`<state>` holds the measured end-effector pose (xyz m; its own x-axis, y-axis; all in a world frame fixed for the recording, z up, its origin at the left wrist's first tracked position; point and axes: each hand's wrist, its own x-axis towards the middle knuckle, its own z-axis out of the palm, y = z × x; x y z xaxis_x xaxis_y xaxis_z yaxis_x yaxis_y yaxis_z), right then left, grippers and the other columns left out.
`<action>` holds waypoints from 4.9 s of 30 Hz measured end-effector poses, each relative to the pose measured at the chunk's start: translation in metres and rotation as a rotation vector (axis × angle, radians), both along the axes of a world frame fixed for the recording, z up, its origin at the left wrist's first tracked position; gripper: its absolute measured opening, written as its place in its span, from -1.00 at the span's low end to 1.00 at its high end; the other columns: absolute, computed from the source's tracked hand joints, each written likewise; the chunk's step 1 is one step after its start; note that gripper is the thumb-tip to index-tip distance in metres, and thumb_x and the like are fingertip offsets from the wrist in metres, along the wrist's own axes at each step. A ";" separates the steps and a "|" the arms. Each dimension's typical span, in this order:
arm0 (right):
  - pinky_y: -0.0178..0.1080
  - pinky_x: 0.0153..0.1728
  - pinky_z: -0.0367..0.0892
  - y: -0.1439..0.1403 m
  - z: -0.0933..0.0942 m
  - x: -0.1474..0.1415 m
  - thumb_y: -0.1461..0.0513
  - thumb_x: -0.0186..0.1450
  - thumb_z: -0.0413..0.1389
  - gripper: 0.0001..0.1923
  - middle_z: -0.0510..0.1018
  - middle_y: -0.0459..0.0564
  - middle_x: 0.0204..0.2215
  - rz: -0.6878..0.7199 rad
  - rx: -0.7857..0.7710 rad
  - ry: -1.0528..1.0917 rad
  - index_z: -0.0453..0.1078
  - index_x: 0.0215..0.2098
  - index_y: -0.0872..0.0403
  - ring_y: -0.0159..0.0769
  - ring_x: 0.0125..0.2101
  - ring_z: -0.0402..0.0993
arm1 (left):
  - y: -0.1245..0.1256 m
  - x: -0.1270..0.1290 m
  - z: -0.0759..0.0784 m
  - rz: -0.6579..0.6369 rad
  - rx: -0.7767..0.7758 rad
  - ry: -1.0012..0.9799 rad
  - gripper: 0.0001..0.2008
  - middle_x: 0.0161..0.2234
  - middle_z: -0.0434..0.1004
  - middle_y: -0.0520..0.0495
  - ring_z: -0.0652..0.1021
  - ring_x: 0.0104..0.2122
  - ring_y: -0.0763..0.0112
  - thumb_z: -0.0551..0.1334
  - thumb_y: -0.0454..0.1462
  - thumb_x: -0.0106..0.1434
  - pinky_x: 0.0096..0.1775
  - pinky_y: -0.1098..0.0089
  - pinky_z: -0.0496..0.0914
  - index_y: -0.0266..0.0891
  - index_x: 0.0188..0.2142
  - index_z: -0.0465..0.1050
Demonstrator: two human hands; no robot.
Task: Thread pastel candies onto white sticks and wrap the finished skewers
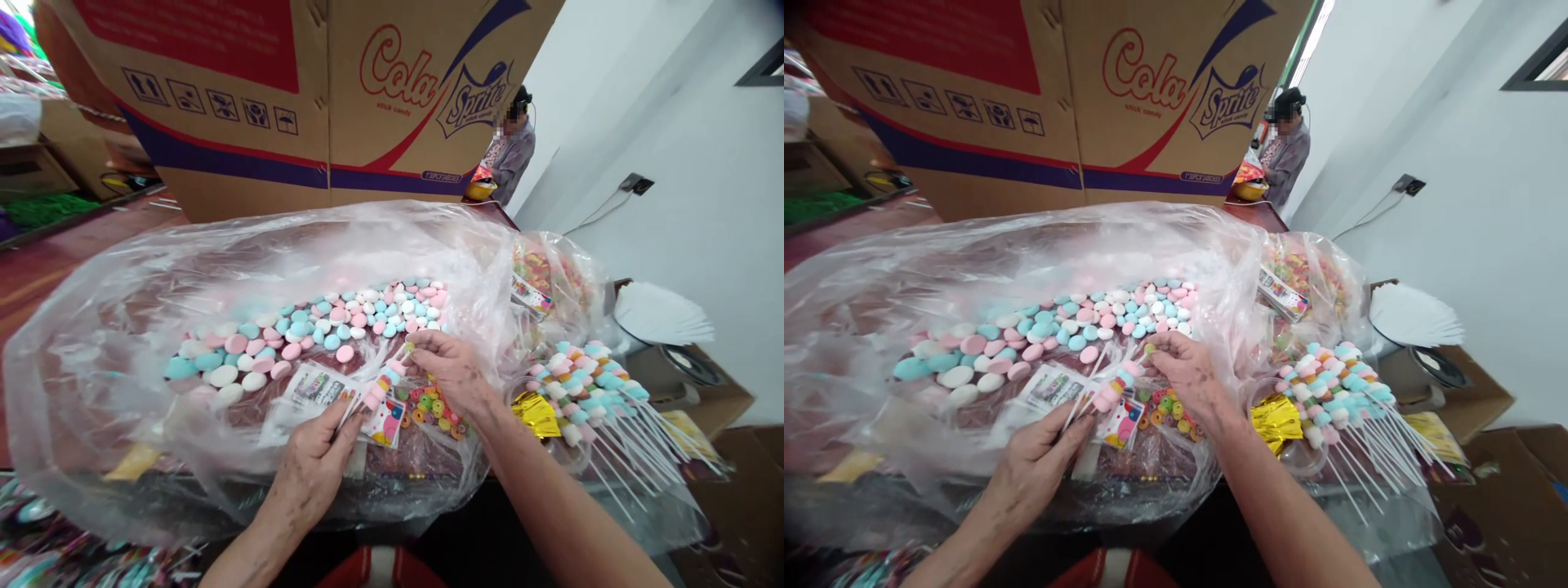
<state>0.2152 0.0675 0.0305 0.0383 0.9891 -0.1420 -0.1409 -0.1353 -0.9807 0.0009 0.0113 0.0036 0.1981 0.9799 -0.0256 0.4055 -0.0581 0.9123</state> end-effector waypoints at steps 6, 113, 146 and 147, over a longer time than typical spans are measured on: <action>-0.28 -0.28 0.41 -0.006 0.000 -0.004 0.19 0.09 0.27 -0.76 0.59 -0.12 -0.43 -0.066 0.083 0.012 0.50 -0.26 0.08 -0.37 -0.41 0.51 | 0.000 0.002 0.001 0.005 0.013 0.030 -0.64 -0.59 0.22 0.12 0.29 -0.54 0.41 0.09 -0.05 0.31 -0.46 0.46 0.21 -0.23 -0.31 0.55; -0.27 -0.32 0.20 0.019 0.038 0.011 0.28 0.41 -0.09 -0.75 0.60 0.06 -0.29 0.169 0.113 -1.441 0.39 -0.06 0.07 -0.20 -0.30 0.48 | 0.000 0.001 -0.004 0.076 -0.090 -0.153 -0.67 -0.64 0.22 0.17 0.26 -0.62 0.46 0.12 -0.05 0.37 -0.56 0.46 0.14 -0.17 -0.45 0.34; -0.15 -0.12 0.36 0.010 0.007 -0.005 0.43 0.33 0.01 -0.78 0.56 0.15 -0.18 0.398 0.503 -1.611 0.43 -0.17 0.09 -0.08 -0.13 0.43 | 0.000 -0.001 -0.011 0.076 -0.078 -0.161 -0.66 -0.64 0.24 0.14 0.25 -0.64 0.48 0.12 -0.03 0.36 -0.60 0.49 0.13 -0.17 -0.45 0.35; -0.17 -0.11 0.35 0.013 0.006 -0.008 0.42 0.34 0.00 -0.78 0.56 0.13 -0.18 0.389 0.508 -1.543 0.43 -0.17 0.08 -0.11 -0.13 0.43 | -0.001 0.000 -0.010 0.083 -0.081 -0.171 -0.66 -0.65 0.24 0.14 0.25 -0.64 0.48 0.13 -0.04 0.35 -0.61 0.49 0.13 -0.17 -0.46 0.35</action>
<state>0.2075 0.0801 0.0367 -0.4154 0.9030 0.1094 0.8979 0.4264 -0.1099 0.0006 0.0107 -0.0061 0.1251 0.9891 -0.0779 0.2444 0.0454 0.9686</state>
